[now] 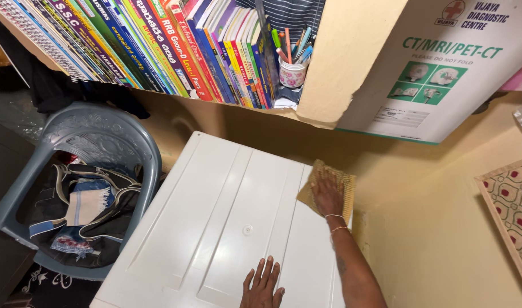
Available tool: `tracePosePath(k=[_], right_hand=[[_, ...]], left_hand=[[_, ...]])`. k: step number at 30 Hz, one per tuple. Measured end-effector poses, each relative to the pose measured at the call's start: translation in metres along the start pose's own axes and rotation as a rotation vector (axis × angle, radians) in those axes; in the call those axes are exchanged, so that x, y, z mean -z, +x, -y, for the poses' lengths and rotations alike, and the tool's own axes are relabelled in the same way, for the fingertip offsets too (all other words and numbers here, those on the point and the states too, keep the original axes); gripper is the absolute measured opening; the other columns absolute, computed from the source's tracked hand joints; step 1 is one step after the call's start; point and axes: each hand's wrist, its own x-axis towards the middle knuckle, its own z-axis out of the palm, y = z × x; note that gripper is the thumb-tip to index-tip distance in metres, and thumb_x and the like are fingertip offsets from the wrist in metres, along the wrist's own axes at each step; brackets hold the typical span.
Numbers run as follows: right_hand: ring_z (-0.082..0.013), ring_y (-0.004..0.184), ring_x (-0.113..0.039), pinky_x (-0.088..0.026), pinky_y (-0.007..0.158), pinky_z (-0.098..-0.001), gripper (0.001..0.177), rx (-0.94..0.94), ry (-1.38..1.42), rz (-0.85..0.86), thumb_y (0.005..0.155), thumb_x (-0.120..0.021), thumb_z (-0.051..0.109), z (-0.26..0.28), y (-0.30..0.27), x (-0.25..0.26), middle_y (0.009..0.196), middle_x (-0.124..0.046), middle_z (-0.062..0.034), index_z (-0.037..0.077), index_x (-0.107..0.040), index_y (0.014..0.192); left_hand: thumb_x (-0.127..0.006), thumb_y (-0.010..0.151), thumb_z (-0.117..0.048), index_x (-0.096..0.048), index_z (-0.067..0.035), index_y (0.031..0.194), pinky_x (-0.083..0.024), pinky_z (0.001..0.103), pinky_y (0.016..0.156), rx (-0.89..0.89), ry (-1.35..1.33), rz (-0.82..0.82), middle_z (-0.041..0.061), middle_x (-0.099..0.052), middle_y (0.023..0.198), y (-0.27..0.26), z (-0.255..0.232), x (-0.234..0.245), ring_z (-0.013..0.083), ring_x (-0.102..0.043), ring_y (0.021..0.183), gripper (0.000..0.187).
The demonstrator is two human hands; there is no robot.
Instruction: The person wipes the top and side surfaces of a white plastic cabinet by hand using a piece of cloth.
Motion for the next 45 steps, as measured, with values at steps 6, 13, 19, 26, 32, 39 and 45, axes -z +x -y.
tracePosePath(k=[6, 13, 19, 26, 32, 39, 45], right_hand=[[-0.0258, 0.155, -0.014, -0.004, 0.125, -0.0490, 0.063, -0.045, -0.015, -0.023, 0.105, -0.024, 0.054, -0.024, -0.043, 0.005, 0.169, -0.017, -0.0009, 0.027, -0.020, 0.162], [-0.0267, 0.154, -0.018, -0.007, 0.125, -0.0485, 0.062, -0.008, -0.033, -0.011, 0.105, -0.031, 0.050, 0.009, -0.154, 0.031, 0.168, -0.022, -0.0049, 0.022, -0.028, 0.160], [-0.0248, 0.154, -0.018, -0.007, 0.125, -0.0490, 0.062, -0.023, -0.037, 0.042, 0.104, -0.032, 0.049, 0.042, -0.257, 0.045, 0.167, -0.023, -0.0054, 0.019, -0.027, 0.159], [-0.0227, 0.155, -0.007, 0.000, 0.125, -0.0486, 0.065, -0.071, 0.073, 0.211, 0.105, -0.024, 0.051, 0.074, -0.344, 0.050, 0.169, -0.012, -0.0060, 0.018, -0.017, 0.160], [-0.0306, 0.155, -0.012, -0.001, 0.123, -0.0521, 0.061, 0.104, 0.055, 0.037, 0.107, -0.026, 0.036, 0.108, -0.384, 0.030, 0.168, -0.016, -0.0150, 0.004, -0.020, 0.158], [-0.0311, 0.156, -0.019, -0.005, 0.129, -0.0471, 0.064, 0.070, 0.372, 0.430, 0.105, -0.041, 0.035, 0.152, -0.406, 0.069, 0.165, -0.026, -0.0158, 0.002, -0.028, 0.158], [-0.0270, 0.156, -0.009, -0.002, 0.124, -0.0476, 0.067, 0.007, 0.230, 0.303, 0.100, -0.043, 0.030, 0.116, -0.425, 0.053, 0.167, -0.015, -0.0129, 0.009, -0.020, 0.159]], left_hand=[[-0.043, 0.105, -0.036, -0.025, -0.011, 0.158, -0.007, 0.052, 0.123, 0.013, 0.001, -0.110, 0.011, -0.013, 0.169, -0.022, -0.027, 0.028, 0.0276, -0.007, 0.156, 0.061], [-0.050, 0.101, -0.034, -0.033, -0.011, 0.155, -0.012, 0.049, 0.121, -0.046, 0.046, -0.303, 0.009, -0.022, 0.166, -0.037, -0.038, 0.036, 0.0258, -0.015, 0.154, 0.061], [-0.048, 0.102, -0.035, -0.035, -0.009, 0.154, -0.014, 0.049, 0.121, -0.075, 0.060, -0.363, 0.010, -0.025, 0.165, -0.038, -0.035, 0.032, 0.0256, -0.017, 0.154, 0.059], [-0.045, 0.105, -0.031, -0.050, -0.008, 0.145, -0.017, 0.047, 0.124, -0.169, -0.035, -0.427, 0.014, -0.039, 0.160, -0.046, -0.031, 0.029, 0.0273, -0.026, 0.154, 0.046], [-0.051, 0.100, -0.019, -0.058, -0.007, 0.144, -0.029, 0.044, 0.127, -0.336, -0.465, -0.416, 0.017, -0.052, 0.154, -0.082, -0.046, 0.020, 0.0309, -0.040, 0.151, 0.046], [-0.041, 0.105, -0.041, -0.043, -0.006, 0.152, -0.019, 0.047, 0.124, -0.261, -0.359, -0.233, 0.015, -0.043, 0.159, -0.124, -0.047, 0.020, 0.0291, -0.033, 0.151, 0.058], [-0.025, 0.107, -0.051, -0.029, -0.003, 0.158, -0.012, 0.044, 0.124, -0.258, -0.007, -0.177, 0.014, -0.027, 0.166, -0.119, -0.030, 0.001, 0.0276, -0.017, 0.155, 0.070]])
